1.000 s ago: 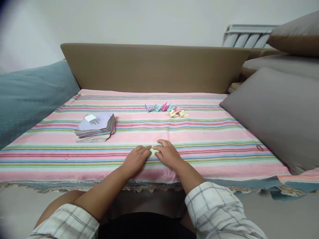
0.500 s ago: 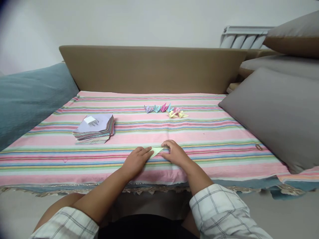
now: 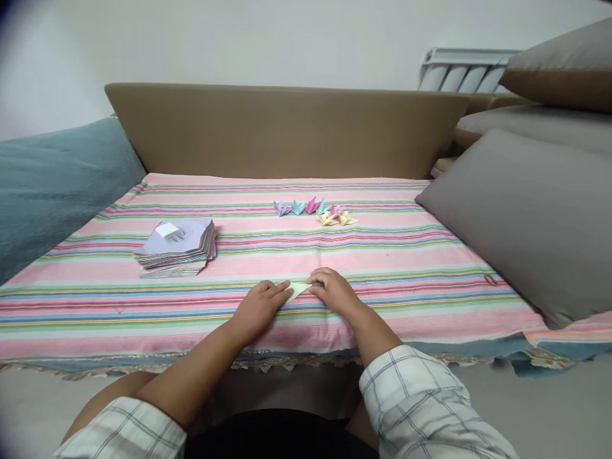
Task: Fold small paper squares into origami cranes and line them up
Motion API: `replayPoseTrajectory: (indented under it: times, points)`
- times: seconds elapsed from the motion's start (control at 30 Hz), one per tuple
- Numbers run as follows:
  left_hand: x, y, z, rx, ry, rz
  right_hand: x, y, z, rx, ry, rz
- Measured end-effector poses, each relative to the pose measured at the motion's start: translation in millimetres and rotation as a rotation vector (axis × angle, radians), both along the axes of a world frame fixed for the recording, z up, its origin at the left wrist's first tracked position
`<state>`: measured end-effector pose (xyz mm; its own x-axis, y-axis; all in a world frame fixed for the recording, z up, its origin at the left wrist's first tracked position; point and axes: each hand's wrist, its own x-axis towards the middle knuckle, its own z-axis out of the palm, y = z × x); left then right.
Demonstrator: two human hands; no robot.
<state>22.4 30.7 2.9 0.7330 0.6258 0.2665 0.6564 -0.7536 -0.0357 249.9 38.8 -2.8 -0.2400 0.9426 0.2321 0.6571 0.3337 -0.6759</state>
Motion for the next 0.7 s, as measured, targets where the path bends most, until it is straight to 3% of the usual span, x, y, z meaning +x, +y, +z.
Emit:
replayPoseTrajectory:
  times: [0.43,0.7]
  points:
    - [16,-7,11.9,0.012,0.094,0.062,4,2,-1.6,0.087,-0.170,0.032]
    - [27,-10,17.2,-0.045,0.180,0.127,-1,3,7.3,0.032,-0.279,0.094]
